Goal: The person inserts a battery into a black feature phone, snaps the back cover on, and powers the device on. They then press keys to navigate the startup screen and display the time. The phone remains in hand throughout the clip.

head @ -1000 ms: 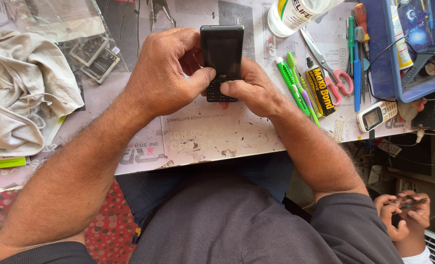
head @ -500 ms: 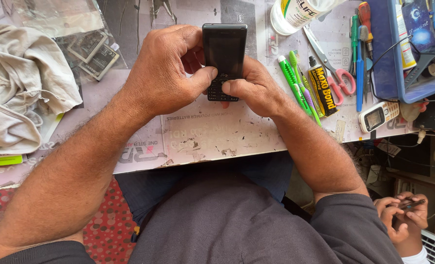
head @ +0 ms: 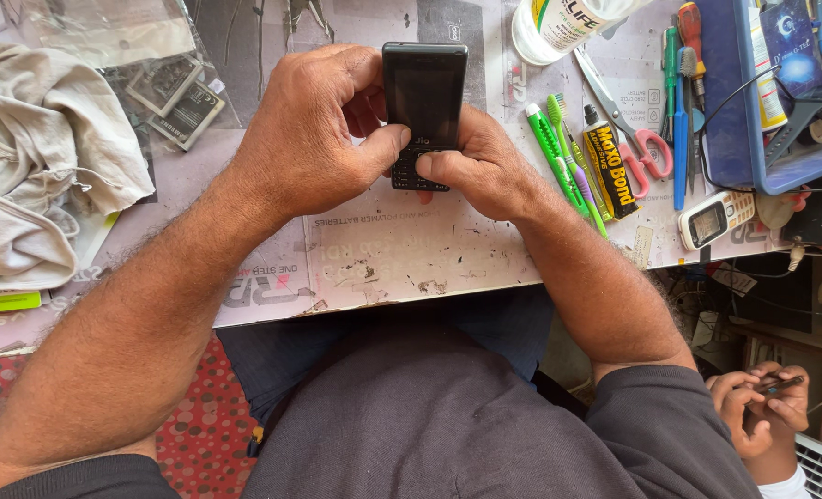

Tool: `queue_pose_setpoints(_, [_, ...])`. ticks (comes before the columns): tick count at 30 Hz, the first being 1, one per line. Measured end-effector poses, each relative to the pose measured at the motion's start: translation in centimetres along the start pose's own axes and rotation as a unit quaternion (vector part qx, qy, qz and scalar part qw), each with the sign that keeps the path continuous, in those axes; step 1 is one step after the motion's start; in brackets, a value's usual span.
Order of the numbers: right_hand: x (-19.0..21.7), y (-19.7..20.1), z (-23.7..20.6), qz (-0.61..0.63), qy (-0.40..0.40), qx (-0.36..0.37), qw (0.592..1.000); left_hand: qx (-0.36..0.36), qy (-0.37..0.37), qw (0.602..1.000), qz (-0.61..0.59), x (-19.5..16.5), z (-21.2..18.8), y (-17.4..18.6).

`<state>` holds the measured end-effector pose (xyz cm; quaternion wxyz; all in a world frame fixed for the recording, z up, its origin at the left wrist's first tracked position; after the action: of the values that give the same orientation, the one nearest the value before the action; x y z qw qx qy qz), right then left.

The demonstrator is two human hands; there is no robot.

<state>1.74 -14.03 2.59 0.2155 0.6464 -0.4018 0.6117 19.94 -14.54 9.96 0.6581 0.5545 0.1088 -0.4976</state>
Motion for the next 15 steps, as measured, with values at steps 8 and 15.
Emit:
queue_pose_setpoints(8, [0.01, -0.12, -0.08, -0.012, -0.005, -0.012, 1.000, 0.006, -0.019, 1.000, -0.004, -0.23, 0.04, -0.01])
queue_pose_setpoints(15, [0.16, -0.36, -0.14, -0.010, -0.006, -0.005, 1.000, 0.014, -0.038, 0.999, 0.001, -0.27, 0.01, -0.27])
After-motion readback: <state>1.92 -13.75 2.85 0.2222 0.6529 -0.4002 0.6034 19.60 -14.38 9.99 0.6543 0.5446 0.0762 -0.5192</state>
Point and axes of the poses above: each hand's wrist, its own z-axis towards the middle knuckle, its own y-axis out of the back of the hand, x = y × z, the point moved 6 cm from there along z, towards the middle knuckle, and after that the axes turned 11 degrees about z, right-handed, at the moved point
